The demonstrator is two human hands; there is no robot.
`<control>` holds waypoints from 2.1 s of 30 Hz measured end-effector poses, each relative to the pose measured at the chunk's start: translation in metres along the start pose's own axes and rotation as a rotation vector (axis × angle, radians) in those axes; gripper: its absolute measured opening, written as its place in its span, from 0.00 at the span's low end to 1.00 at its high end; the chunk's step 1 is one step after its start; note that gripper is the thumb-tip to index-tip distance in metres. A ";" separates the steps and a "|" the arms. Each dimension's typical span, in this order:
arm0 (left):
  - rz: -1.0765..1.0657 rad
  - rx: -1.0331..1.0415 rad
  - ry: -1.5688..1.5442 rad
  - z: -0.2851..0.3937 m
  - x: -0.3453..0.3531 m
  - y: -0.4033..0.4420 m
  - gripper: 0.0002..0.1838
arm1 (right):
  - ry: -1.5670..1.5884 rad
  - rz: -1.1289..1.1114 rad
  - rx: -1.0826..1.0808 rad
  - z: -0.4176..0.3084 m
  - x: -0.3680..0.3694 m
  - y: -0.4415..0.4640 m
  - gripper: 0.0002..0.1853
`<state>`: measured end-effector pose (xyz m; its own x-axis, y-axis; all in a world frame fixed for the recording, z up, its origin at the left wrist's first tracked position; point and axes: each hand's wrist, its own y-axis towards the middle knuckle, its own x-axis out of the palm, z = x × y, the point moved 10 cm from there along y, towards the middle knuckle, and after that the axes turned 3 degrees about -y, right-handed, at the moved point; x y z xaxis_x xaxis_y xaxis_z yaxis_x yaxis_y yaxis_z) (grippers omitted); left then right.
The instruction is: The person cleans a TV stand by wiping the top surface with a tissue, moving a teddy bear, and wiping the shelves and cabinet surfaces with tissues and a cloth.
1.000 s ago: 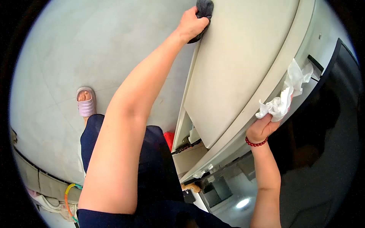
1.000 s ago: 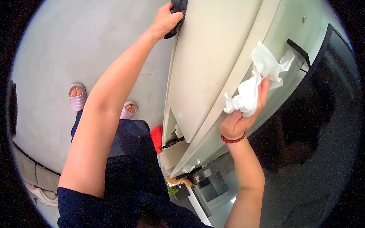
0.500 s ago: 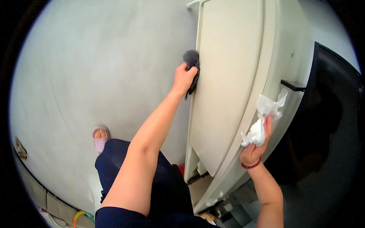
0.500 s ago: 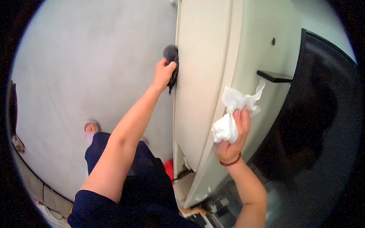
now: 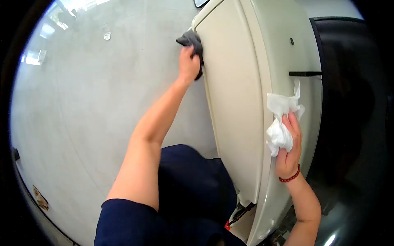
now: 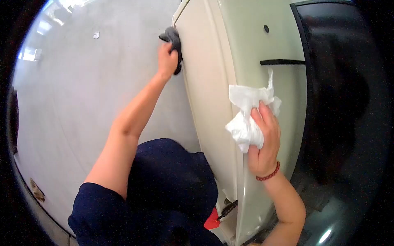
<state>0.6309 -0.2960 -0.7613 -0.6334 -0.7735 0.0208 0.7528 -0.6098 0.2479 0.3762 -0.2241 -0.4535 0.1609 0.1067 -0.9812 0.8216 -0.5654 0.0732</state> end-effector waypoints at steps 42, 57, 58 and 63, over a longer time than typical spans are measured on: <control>-0.419 0.394 -0.126 0.224 0.013 -0.079 0.37 | 0.000 0.132 0.006 -0.017 -0.011 0.010 0.24; -0.024 0.017 -0.327 0.144 0.018 0.002 0.26 | -0.003 0.122 0.041 -0.022 -0.019 0.011 0.30; -0.039 0.158 -0.264 0.187 0.014 0.008 0.27 | 0.005 0.117 0.042 -0.022 -0.019 0.011 0.31; -0.197 0.056 -0.401 0.191 0.028 0.105 0.24 | -0.003 0.128 0.040 -0.017 -0.016 0.005 0.30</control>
<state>0.6582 -0.3488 -0.5498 -0.7916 -0.5088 0.3385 0.6068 -0.7199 0.3369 0.3868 -0.2143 -0.4341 0.2614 0.0286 -0.9648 0.7721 -0.6060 0.1913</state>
